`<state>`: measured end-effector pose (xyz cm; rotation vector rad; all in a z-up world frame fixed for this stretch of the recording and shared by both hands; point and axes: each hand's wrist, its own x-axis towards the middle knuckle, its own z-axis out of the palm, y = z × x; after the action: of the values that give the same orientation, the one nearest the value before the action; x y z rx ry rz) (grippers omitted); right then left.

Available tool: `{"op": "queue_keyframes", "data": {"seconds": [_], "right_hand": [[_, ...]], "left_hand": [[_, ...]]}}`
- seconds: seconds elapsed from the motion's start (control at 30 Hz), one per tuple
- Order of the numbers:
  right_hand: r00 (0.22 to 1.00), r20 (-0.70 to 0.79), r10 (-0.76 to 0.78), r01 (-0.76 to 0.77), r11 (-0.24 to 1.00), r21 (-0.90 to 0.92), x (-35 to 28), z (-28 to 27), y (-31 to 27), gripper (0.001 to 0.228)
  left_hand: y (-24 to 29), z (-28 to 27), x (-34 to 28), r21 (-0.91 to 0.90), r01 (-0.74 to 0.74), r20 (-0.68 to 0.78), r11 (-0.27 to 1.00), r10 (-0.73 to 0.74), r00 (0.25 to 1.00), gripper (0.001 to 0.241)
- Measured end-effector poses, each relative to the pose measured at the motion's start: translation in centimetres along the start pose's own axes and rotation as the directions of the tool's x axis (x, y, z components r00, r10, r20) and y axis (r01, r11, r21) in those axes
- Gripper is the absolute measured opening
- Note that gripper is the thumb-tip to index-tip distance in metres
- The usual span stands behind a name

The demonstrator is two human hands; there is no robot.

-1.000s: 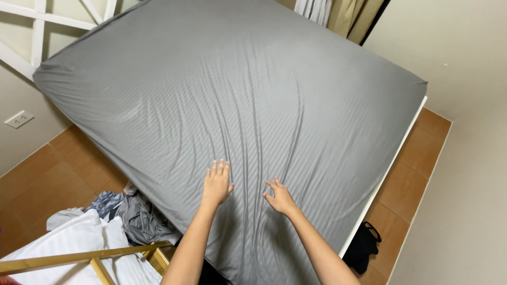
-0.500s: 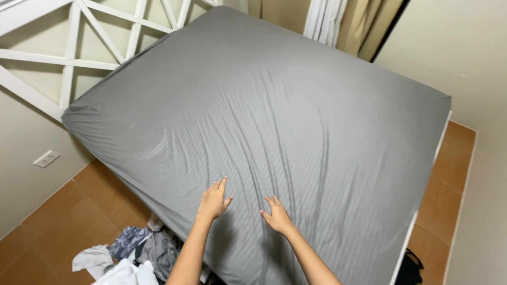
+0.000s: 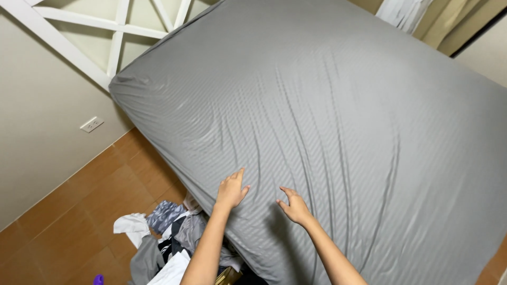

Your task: The person smooths a gray fitted sheet over a mattress, tucking the edges under. They then use a rainbow feather duster to wipe the sheet surface. Finally, they place several white pillows at the head of the bed and arrange them.

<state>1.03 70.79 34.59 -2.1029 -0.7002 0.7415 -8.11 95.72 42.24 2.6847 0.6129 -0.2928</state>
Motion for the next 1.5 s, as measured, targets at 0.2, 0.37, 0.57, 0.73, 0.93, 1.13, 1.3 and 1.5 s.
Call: {"op": "queue_keyframes", "data": {"seconds": [0.2,0.37,0.57,0.73,0.93,1.13,1.3,1.5], "right_hand": [[0.999,0.032,0.025,-0.024,0.999,-0.025,1.5,0.9,-2.5,0.061],[0.996,0.039,0.077,-0.076,0.997,-0.026,2.7,1.3,-3.5,0.061],[0.983,0.063,0.173,-0.174,0.985,0.010,3.0,1.7,-6.1,0.062],[0.976,0.072,0.206,-0.208,0.978,0.017,3.0,3.0,-6.5,0.063],[0.993,-0.115,0.020,-0.025,0.999,-0.043,4.9,4.5,-4.3,0.063],[0.977,-0.212,0.014,-0.014,1.000,0.003,5.4,3.5,-5.4,0.059],[0.971,-0.187,0.148,-0.135,0.988,0.078,4.0,4.4,-3.1,0.059],[0.974,-0.196,0.116,-0.102,0.991,0.082,1.3,3.9,-2.0,0.058]], "left_hand": [[-2.4,0.5,1.5,-0.070,-0.039,-0.029,0.997,0.037,0.999,0.075],[-4.1,-0.2,1.8,-0.074,-0.014,0.053,0.997,0.018,0.998,0.074],[-6.2,-0.8,1.3,-0.102,-0.015,0.054,0.995,0.021,0.998,0.072],[-7.0,-1.7,0.3,-0.109,0.012,0.085,0.994,-0.002,0.996,0.072],[-6.5,-0.8,1.5,-0.029,-0.097,0.004,0.995,0.097,0.995,0.072],[-3.9,-0.3,2.6,-0.013,-0.236,-0.043,0.972,0.235,0.971,0.072],[-2.7,1.5,1.3,0.044,-0.277,-0.003,0.960,0.278,0.961,0.072],[-1.2,3.9,-1.3,0.056,-0.254,0.018,0.966,0.253,0.967,0.074]]}}
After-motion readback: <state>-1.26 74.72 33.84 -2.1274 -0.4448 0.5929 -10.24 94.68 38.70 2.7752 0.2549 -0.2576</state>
